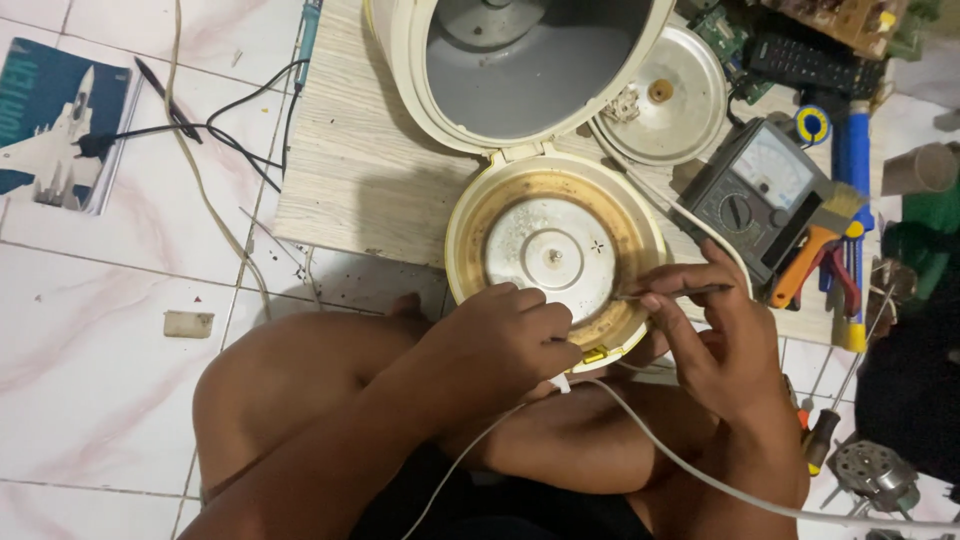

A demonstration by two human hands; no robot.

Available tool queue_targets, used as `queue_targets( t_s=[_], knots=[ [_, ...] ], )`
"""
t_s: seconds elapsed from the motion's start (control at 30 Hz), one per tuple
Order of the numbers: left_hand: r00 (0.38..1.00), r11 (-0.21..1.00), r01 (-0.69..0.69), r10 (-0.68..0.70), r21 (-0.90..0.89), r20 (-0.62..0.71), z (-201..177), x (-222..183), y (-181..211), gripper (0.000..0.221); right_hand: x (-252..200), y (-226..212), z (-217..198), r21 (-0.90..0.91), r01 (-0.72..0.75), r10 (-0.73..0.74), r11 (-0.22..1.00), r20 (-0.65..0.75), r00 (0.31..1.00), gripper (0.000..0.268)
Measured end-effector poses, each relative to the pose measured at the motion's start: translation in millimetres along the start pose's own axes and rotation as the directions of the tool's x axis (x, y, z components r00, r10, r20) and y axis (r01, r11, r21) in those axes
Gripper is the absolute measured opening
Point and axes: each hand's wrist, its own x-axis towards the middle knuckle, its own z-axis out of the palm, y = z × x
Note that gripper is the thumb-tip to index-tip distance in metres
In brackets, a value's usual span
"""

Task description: Repairing a rice cooker by probing the heating element with a screwdriver and soldering wires.

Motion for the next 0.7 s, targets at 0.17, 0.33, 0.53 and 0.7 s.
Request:
queue_targets(
  t_s=[0.17, 0.33, 0.53, 0.7],
  knots=[
    [0.996, 0.999, -0.001, 0.003, 0.033, -0.086, -8, 2, 4, 0.007, 1, -3, 2, 0.035, -0.051, 0.051, 0.998, -0.019, 0.998, 0.016],
    [0.999, 0.999, 0.004, -0.002, 0.044, -0.051, -8, -2, 3, 0.004, 7, -16, -2, 0.093, -0.023, 0.015, 0.995, 0.085, 0.996, 0.012],
    [0.997, 0.999, 0.004, 0.0, 0.049, -0.079, -2, -2, 2, 0.017, -6, 13, 3, -0.099, -0.08, 0.077, 0.992, -0.034, 0.996, 0.012],
    [0.999, 0.997, -0.007, 0.011, 0.079, -0.051, 0, -5, -2, 0.012, 5, -7, 2, 0.016, 0.02, -0.021, 1.0, 0.075, 0.997, 0.007]
  ],
)
